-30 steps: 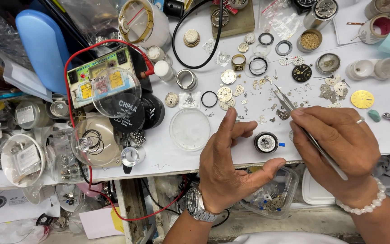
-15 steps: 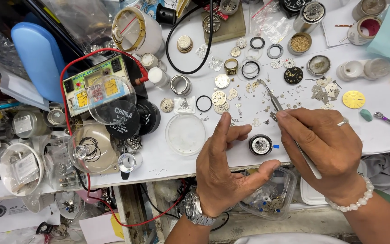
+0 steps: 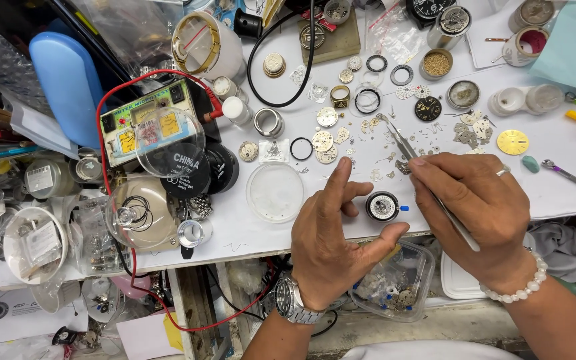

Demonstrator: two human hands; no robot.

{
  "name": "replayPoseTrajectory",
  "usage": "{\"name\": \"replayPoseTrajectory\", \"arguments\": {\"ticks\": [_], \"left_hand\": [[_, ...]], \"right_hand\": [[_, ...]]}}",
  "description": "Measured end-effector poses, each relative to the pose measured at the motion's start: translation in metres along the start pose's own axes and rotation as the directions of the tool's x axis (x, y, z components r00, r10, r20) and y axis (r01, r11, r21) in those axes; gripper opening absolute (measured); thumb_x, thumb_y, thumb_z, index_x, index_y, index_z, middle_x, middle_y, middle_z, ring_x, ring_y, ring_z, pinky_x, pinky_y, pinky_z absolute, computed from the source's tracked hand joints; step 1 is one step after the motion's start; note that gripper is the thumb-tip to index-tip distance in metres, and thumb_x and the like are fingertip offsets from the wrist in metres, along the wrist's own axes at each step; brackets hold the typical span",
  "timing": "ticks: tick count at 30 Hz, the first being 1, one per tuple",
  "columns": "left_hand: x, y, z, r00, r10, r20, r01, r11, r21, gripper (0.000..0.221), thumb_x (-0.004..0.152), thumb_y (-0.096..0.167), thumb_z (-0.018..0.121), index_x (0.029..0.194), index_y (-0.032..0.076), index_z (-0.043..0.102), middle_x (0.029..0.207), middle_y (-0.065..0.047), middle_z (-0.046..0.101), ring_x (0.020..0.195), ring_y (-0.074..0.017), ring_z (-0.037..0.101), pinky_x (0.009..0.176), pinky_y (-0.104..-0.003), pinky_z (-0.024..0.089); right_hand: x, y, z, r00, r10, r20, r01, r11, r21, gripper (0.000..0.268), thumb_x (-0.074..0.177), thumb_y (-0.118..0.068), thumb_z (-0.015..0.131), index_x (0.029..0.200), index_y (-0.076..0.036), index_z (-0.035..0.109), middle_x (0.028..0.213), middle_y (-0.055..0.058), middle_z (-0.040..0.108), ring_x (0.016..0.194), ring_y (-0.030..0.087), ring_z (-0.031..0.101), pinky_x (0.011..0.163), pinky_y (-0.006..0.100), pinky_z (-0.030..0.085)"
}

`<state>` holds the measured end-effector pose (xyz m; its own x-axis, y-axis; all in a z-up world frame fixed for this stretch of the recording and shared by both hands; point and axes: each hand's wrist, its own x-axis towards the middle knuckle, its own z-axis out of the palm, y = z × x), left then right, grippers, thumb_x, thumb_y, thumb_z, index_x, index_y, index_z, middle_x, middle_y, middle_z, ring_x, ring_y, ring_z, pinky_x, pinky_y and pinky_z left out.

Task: Using tweezers to assemble or repair a watch movement by precisely placing tiny gears and plates.

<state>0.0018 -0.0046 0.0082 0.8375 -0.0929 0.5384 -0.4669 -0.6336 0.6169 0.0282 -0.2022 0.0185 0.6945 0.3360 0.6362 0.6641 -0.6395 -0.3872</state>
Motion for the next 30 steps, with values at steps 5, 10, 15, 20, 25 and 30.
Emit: {"name": "replayPoseTrajectory", "arguments": {"ticks": [5,10,15,20,25,30], "left_hand": [[-0.001,-0.001,0.0,1.0,0.008,-0.001,-0.008,1.0,0.018,0.087,0.096,0.044,0.081,0.156,0.007,0.031,0.116,0.002,0.073,0.074,-0.0097,0.058,0.075,-0.027,0.06],[-0.002,-0.001,0.0,1.0,0.007,0.002,-0.007,1.0,-0.009,0.083,0.098,0.039,0.081,0.157,0.008,0.031,0.115,0.002,0.074,0.074,-0.0102,0.058,0.075,-0.029,0.058],[-0.003,-0.001,0.0,1.0,0.001,0.004,-0.001,1.0,-0.002,0.084,0.095,0.028,0.083,0.158,0.008,0.031,0.115,0.001,0.073,0.074,-0.0111,0.057,0.076,-0.03,0.059],[-0.007,-0.005,0.003,1.0,0.021,-0.006,-0.021,0.999,0.025,0.084,0.097,0.023,0.08,0.161,0.009,0.028,0.116,0.0,0.072,0.077,-0.0109,0.058,0.075,-0.03,0.061],[-0.008,-0.005,0.004,1.0,0.008,-0.026,-0.007,0.999,0.053,0.083,0.096,0.02,0.08,0.16,0.01,0.028,0.115,-0.001,0.071,0.077,-0.0116,0.059,0.072,-0.028,0.06],[-0.008,-0.004,0.005,0.999,-0.033,-0.037,0.034,0.999,0.031,0.08,0.097,0.02,0.08,0.159,0.011,0.03,0.121,-0.002,0.073,0.077,-0.0102,0.06,0.07,-0.027,0.06]], "right_hand": [[0.002,0.0,0.002,1.0,-0.011,0.022,0.011,1.0,-0.005,0.028,0.1,0.013,0.071,0.127,0.006,0.069,0.114,0.025,0.072,0.097,0.038,0.07,0.087,0.045,0.053],[0.003,0.0,0.004,1.0,-0.026,0.015,0.027,1.0,-0.007,0.029,0.101,0.015,0.069,0.128,0.007,0.068,0.114,0.026,0.072,0.099,0.039,0.071,0.086,0.046,0.053],[-0.002,-0.008,-0.004,0.995,-0.007,-0.104,0.005,1.0,-0.013,0.011,0.101,0.016,0.072,0.112,0.014,0.072,0.106,0.031,0.073,0.088,0.04,0.07,0.081,0.046,0.053],[-0.039,-0.025,-0.025,0.946,0.3,-0.122,-0.279,0.946,0.163,0.007,0.1,0.019,0.069,0.104,0.021,0.063,0.101,0.036,0.068,0.086,0.041,0.068,0.077,0.045,0.053],[-0.072,-0.038,-0.041,0.767,0.637,-0.08,-0.624,0.769,0.138,0.028,0.112,0.014,0.075,0.085,0.013,0.066,0.103,0.028,0.071,0.09,0.032,0.07,0.075,0.033,0.054],[-0.085,-0.032,-0.033,0.879,0.461,-0.123,-0.402,0.855,0.328,0.007,0.099,0.015,0.067,0.101,0.016,0.061,0.095,0.036,0.067,0.084,0.039,0.073,0.073,0.041,0.06]]}}
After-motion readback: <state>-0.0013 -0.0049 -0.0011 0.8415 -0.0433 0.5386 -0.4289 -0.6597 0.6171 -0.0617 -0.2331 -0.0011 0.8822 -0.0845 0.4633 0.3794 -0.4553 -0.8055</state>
